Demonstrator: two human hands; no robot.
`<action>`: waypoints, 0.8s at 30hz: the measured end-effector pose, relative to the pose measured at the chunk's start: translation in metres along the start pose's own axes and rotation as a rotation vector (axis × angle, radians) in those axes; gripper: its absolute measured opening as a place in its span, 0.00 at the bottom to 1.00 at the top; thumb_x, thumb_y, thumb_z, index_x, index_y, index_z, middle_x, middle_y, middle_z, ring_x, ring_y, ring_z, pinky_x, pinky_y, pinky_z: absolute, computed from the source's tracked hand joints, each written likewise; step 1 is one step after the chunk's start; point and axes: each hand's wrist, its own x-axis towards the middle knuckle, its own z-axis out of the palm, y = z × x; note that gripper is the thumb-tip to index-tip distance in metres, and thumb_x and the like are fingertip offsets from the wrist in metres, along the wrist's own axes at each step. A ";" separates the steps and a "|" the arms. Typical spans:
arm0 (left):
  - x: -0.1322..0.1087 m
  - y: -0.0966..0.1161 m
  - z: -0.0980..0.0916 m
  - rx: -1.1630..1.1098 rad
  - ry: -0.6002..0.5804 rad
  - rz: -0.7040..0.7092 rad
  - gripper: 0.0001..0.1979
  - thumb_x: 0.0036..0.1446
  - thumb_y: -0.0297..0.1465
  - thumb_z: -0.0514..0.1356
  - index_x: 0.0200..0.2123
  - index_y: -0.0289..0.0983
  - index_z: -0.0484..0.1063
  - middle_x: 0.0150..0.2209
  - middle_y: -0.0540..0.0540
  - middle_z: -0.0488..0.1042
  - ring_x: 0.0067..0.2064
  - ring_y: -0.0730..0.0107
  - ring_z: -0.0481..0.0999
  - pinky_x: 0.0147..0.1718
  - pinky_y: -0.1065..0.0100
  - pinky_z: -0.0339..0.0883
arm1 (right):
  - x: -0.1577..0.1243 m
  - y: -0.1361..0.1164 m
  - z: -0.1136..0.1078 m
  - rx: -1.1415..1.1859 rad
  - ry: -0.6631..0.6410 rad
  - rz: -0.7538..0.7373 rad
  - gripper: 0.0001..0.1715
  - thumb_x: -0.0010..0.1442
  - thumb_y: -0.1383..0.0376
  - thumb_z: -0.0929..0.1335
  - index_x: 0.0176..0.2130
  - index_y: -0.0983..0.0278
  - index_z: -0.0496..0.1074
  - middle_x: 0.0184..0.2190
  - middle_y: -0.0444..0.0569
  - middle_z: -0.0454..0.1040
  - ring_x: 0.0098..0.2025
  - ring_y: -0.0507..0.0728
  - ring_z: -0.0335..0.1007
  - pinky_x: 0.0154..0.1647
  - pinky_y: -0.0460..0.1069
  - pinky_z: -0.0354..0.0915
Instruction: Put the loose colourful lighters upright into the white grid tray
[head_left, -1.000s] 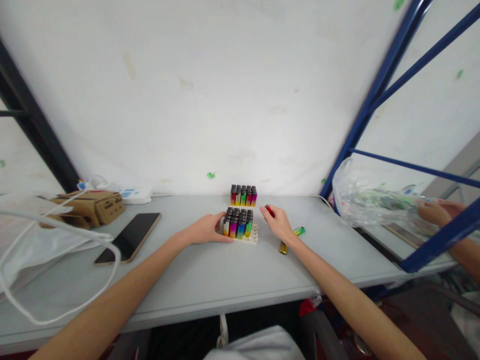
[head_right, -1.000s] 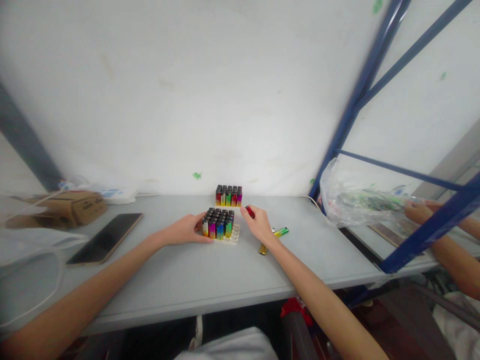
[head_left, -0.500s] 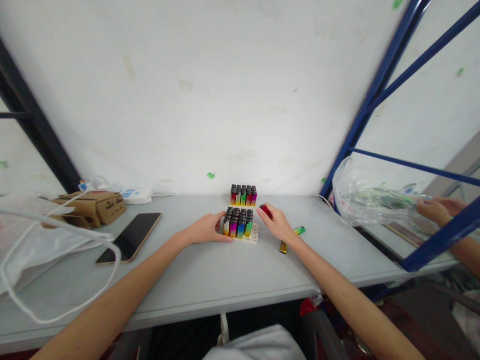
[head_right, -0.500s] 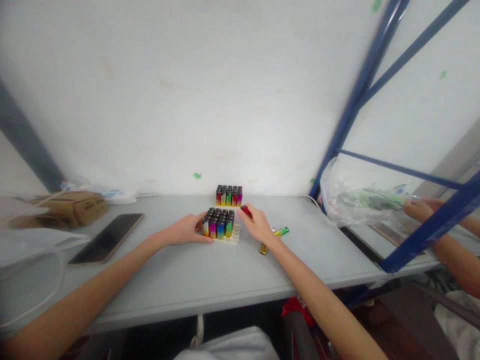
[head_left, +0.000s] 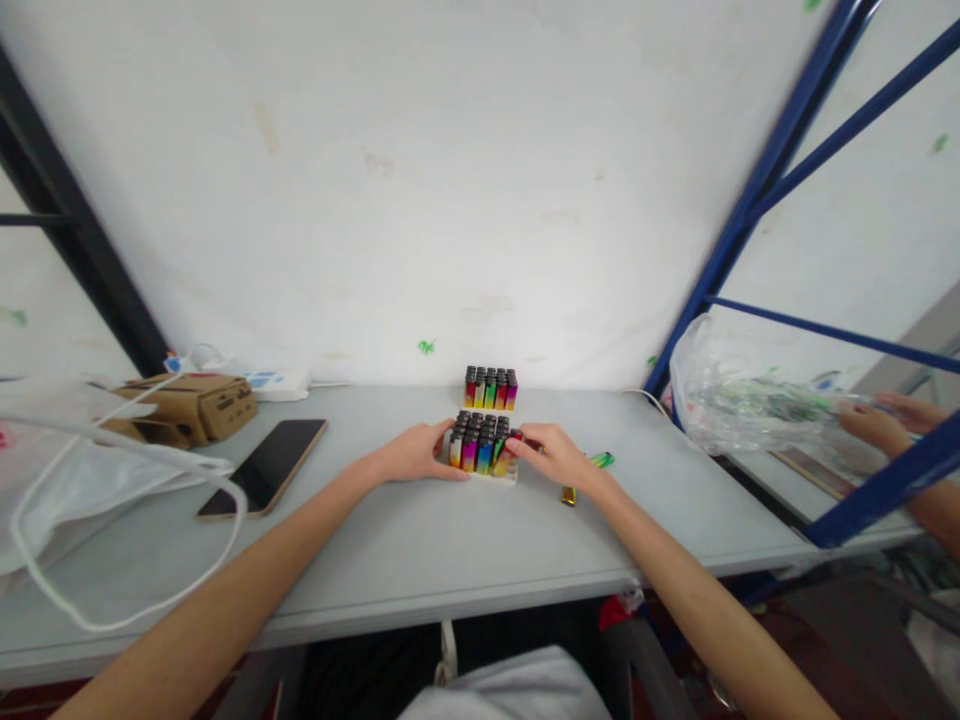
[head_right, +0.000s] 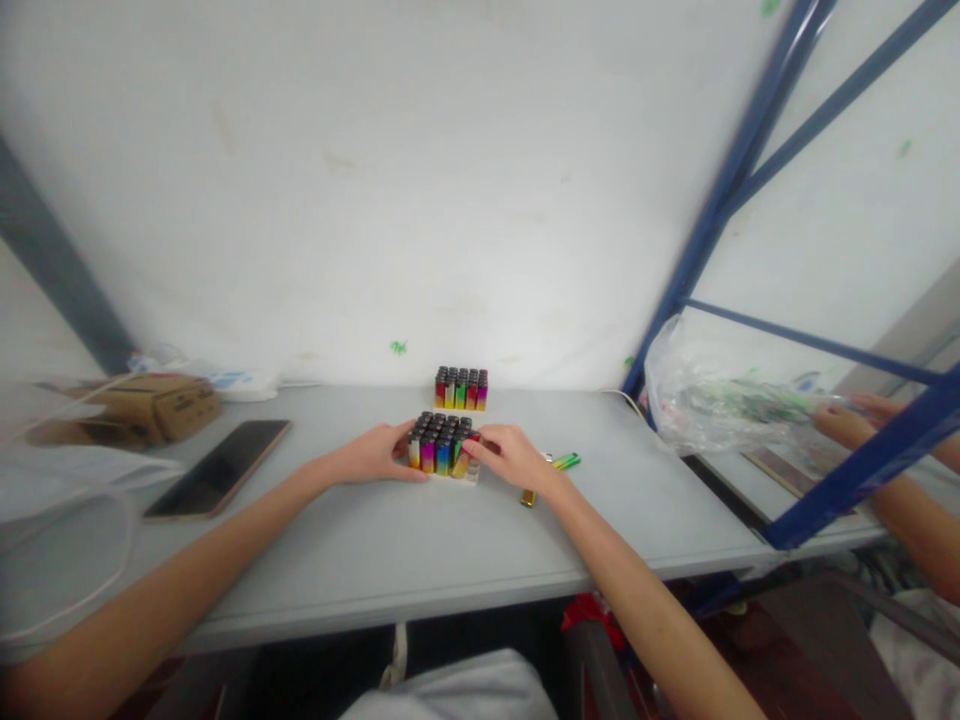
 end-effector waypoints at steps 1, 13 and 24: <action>0.000 0.000 0.000 0.000 0.000 -0.003 0.37 0.47 0.57 0.68 0.53 0.39 0.70 0.28 0.53 0.73 0.30 0.63 0.71 0.28 0.68 0.56 | 0.000 -0.001 0.001 -0.022 -0.001 -0.028 0.30 0.73 0.46 0.60 0.29 0.63 0.67 0.25 0.44 0.66 0.28 0.52 0.60 0.31 0.48 0.54; -0.001 0.004 -0.001 0.037 -0.004 -0.019 0.37 0.47 0.57 0.68 0.52 0.39 0.69 0.28 0.53 0.72 0.29 0.63 0.72 0.27 0.68 0.55 | 0.002 -0.006 0.005 -0.063 -0.142 0.016 0.29 0.70 0.44 0.64 0.29 0.63 0.68 0.24 0.43 0.70 0.25 0.52 0.60 0.29 0.47 0.53; -0.001 0.005 -0.003 0.045 -0.013 -0.022 0.37 0.47 0.59 0.67 0.50 0.39 0.69 0.29 0.52 0.72 0.30 0.61 0.72 0.27 0.67 0.57 | -0.030 0.080 -0.056 -0.168 -0.131 0.307 0.23 0.64 0.47 0.69 0.39 0.64 0.78 0.37 0.52 0.80 0.38 0.59 0.73 0.41 0.50 0.65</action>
